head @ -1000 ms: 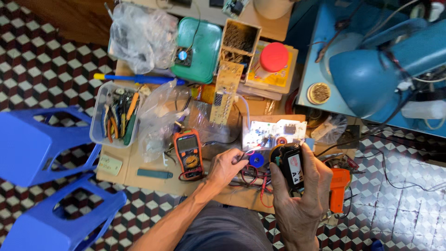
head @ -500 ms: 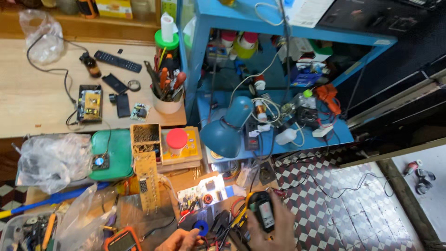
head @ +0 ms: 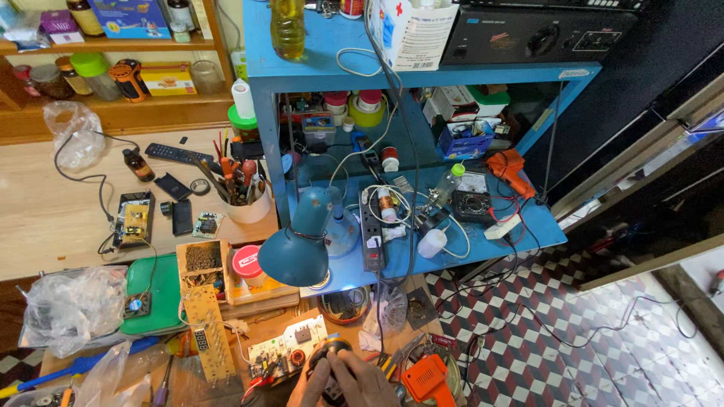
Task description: The person plugs a power strip into a wall socket and then uses a multimeter to test a circuit board. They connect the multimeter probes to various points on the board and observe the readings. The person also uses a flashlight to inspect the circuit board.
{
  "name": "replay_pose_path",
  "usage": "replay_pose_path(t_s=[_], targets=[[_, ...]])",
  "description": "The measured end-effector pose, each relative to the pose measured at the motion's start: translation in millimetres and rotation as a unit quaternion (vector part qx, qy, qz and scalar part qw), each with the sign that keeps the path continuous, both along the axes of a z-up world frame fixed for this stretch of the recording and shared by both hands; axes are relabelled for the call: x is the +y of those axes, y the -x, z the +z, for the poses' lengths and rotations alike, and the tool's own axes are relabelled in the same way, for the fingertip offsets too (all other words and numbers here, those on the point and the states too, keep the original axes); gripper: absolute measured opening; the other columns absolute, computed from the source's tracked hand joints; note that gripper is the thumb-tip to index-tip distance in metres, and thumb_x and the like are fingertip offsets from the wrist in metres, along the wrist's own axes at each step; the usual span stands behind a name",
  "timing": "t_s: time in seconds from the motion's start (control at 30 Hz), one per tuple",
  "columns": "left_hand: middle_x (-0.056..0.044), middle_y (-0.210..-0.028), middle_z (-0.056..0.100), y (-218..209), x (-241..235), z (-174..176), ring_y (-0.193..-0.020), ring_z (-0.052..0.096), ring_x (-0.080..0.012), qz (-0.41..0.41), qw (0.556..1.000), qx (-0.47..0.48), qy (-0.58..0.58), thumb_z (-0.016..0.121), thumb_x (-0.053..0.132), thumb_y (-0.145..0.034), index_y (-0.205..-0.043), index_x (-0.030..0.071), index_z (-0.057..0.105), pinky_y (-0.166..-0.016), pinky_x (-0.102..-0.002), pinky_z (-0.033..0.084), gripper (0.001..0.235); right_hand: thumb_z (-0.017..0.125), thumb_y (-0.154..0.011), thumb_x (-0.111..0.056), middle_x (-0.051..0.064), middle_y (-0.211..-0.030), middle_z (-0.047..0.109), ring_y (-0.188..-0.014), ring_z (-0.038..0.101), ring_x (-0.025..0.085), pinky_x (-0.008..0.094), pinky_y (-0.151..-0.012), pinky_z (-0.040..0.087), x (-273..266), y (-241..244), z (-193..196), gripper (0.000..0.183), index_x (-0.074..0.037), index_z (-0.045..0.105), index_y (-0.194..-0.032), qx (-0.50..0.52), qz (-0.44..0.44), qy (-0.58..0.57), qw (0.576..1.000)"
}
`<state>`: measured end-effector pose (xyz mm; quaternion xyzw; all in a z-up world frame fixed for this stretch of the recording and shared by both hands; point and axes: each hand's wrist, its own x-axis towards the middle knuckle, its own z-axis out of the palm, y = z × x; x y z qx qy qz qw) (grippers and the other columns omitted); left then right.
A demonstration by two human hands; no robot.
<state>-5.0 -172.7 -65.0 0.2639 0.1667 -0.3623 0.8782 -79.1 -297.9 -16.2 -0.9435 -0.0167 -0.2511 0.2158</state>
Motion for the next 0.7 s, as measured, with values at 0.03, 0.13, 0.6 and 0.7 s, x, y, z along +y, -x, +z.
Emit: replay_pose_path(t_s=[0.03, 0.13, 0.6, 0.7], targets=[[-0.019, -0.12, 0.073, -7, 2, -10, -0.112, 0.071, -0.0276, -0.02, 0.997, -0.037, -0.065, 0.067, 0.02, -0.09, -0.14, -0.001, 0.055, -0.096, -0.041, 0.056, 0.056, 0.078, -0.097, -0.025, 0.006, -0.127, 0.065, -0.109, 0.073, 0.023, 0.04, -0.092, 0.06, 1, 0, -14, 0.041, -0.013, 0.06, -0.131, -0.024, -0.007, 0.002, 1.0], [-0.019, -0.118, 0.074, -6, 10, -32, -0.109, 0.071, -0.0258, -0.031, 0.978, -0.083, -0.187, 0.075, 0.013, -0.085, -0.142, -0.003, 0.056, -0.094, -0.038, 0.056, 0.062, 0.08, -0.098, -0.03, 0.013, -0.124, 0.066, -0.101, 0.07, 0.026, 0.041, -0.088, 0.058, -2, 14, -47, 0.051, -0.002, 0.058, -0.134, 0.022, 0.034, -0.013, 0.999], [-0.019, -0.099, 0.08, 32, 24, -60, -0.09, 0.081, -0.0269, 0.07, 0.829, -0.274, -0.483, 0.086, 0.005, -0.068, -0.118, -0.005, 0.062, -0.088, -0.043, 0.06, 0.057, 0.063, -0.093, -0.02, 0.009, -0.119, 0.071, -0.102, 0.072, 0.017, 0.032, -0.087, 0.061, -149, 4, 71, 0.036, -0.01, 0.068, -0.127, 0.199, -0.253, -0.4, 0.858], [-0.017, -0.098, 0.079, 34, 7, -52, -0.093, 0.079, -0.0252, 0.079, 0.768, -0.397, -0.496, 0.09, 0.008, -0.065, -0.116, -0.004, 0.063, -0.091, -0.04, 0.058, 0.059, 0.061, -0.096, -0.022, 0.012, -0.112, 0.075, -0.094, 0.072, 0.023, 0.035, -0.081, 0.058, -181, -13, 102, 0.036, -0.006, 0.069, -0.128, 0.133, -0.328, -0.389, 0.851]])
